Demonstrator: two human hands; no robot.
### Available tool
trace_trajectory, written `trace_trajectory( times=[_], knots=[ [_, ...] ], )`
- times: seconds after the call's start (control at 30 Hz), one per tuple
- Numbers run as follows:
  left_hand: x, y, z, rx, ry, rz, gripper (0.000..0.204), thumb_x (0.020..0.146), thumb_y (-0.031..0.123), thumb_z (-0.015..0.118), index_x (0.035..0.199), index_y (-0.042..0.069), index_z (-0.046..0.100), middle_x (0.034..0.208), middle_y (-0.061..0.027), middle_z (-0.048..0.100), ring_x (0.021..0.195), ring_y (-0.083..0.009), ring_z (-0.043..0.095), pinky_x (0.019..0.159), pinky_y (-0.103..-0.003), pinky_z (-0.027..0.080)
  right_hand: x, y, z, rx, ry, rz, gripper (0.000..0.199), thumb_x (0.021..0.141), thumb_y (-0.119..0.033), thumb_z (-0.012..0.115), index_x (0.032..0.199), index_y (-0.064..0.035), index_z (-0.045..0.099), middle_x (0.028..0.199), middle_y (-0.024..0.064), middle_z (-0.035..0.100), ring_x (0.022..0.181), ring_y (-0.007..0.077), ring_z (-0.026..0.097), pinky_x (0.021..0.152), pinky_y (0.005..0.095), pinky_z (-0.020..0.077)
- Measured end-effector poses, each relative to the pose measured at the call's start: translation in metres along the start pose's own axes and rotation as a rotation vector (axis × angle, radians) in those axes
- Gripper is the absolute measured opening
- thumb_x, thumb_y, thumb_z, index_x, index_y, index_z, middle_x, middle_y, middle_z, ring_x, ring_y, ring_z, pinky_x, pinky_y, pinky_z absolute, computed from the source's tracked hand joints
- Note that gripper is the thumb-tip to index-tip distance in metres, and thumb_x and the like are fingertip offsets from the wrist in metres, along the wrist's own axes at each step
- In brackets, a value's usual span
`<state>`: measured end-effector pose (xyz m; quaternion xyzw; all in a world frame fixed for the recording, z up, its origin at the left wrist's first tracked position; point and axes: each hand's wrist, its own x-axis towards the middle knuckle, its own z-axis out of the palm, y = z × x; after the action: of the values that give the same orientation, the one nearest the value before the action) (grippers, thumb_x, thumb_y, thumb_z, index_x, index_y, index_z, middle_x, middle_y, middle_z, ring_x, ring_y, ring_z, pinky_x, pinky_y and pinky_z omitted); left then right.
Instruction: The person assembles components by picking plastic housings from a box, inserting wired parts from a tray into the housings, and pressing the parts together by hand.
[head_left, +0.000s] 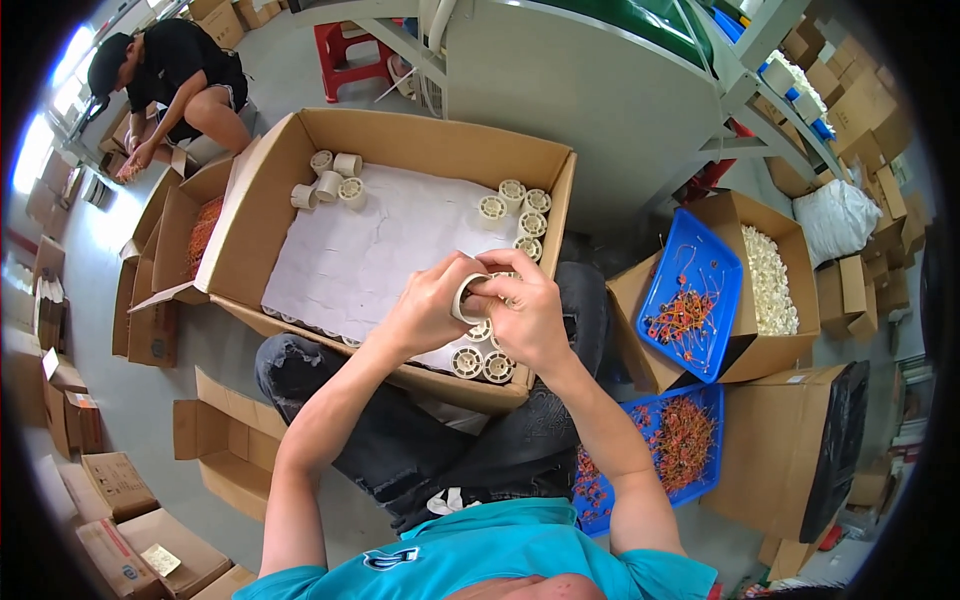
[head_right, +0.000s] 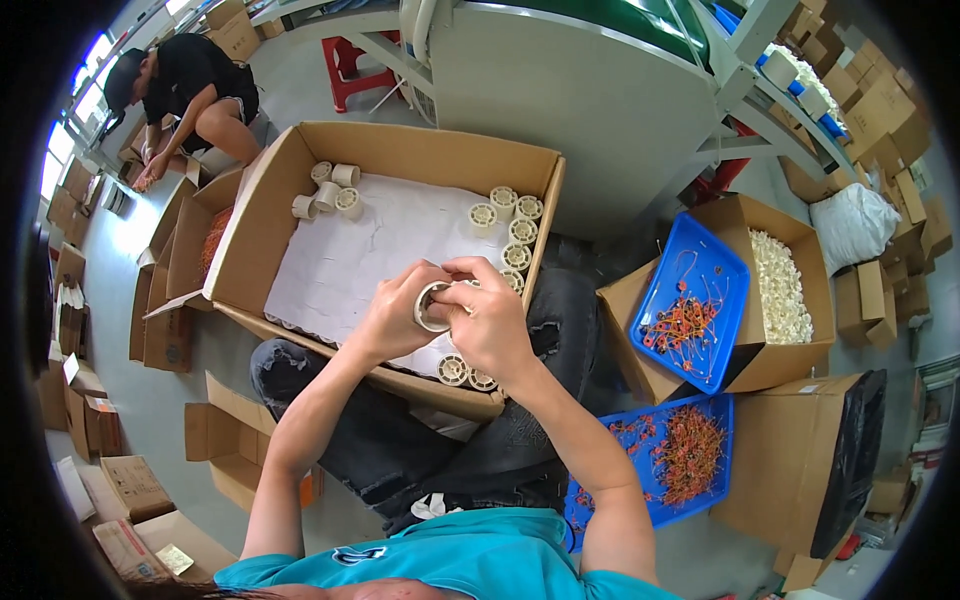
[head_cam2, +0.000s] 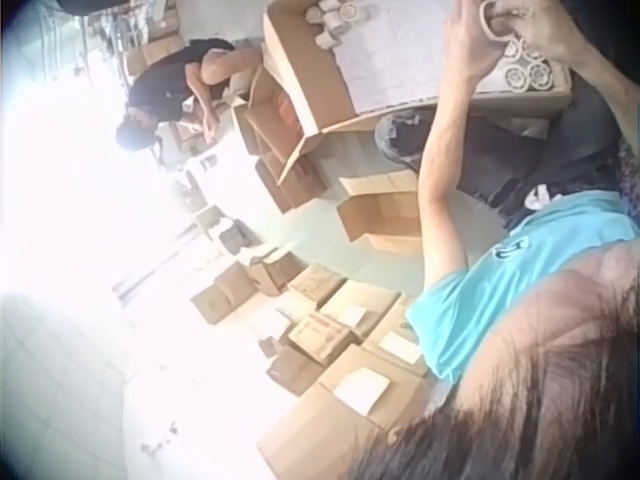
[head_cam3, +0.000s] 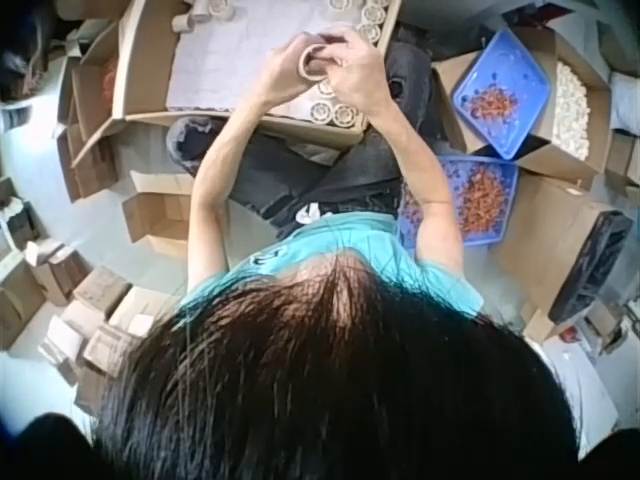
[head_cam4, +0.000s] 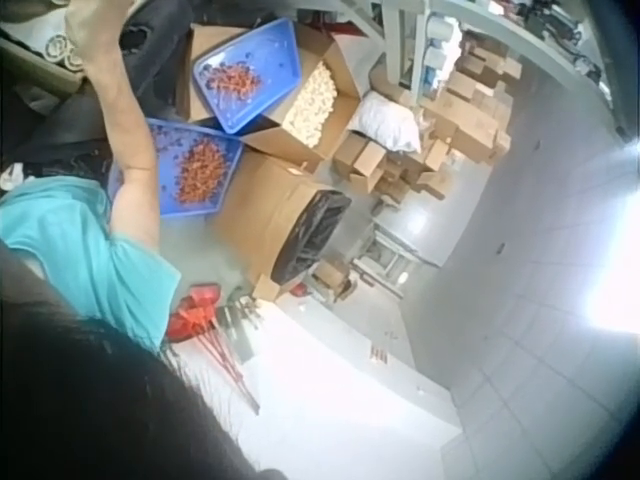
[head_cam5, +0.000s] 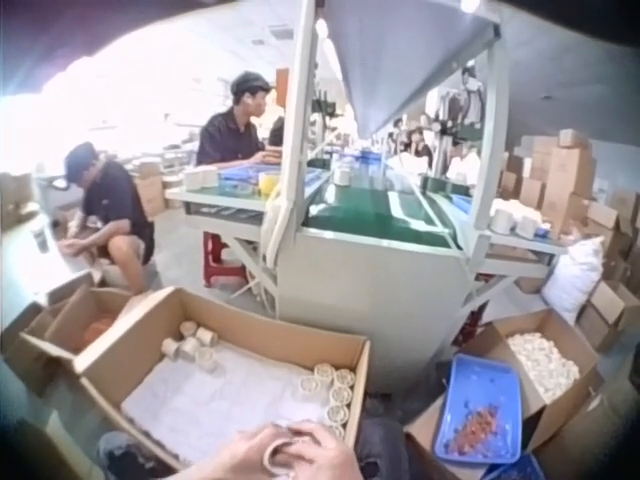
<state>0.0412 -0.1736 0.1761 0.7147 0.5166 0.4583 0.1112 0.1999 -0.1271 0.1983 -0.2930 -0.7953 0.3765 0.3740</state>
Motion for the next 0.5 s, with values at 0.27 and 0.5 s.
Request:
trace_trajectory(
  times=[0.27,0.5],
  knots=[
    [-0.004,-0.002,0.001,0.165,0.198,0.163,0.056,0.056,-0.003,0.076,0.108,0.003,0.057,0.099,-0.0133,0.064,0.081,-0.0335,0.066,0.065,-0.04,0.055,-0.008,-0.014,0.025,0.297,0.228,0.132,0.01,0.078,0.007,0.071,0.088,0.0053,0.074,0.111,0.0109,0.065,0.094,0.0198,0.066,0.08,0.03,0.0545],
    [-0.002,0.003,0.0,0.132,0.117,0.131,0.05,0.06,-0.002,0.076,0.106,0.004,0.058,0.096,-0.0116,0.064,0.078,-0.0329,0.066,0.062,-0.04,0.054,-0.01,-0.008,0.021,0.282,0.165,0.129,0.012,0.077,0.008,0.071,0.088,0.0047,0.074,0.11,0.0112,0.064,0.094,0.0187,0.065,0.079,0.0299,0.0545]
  ],
)
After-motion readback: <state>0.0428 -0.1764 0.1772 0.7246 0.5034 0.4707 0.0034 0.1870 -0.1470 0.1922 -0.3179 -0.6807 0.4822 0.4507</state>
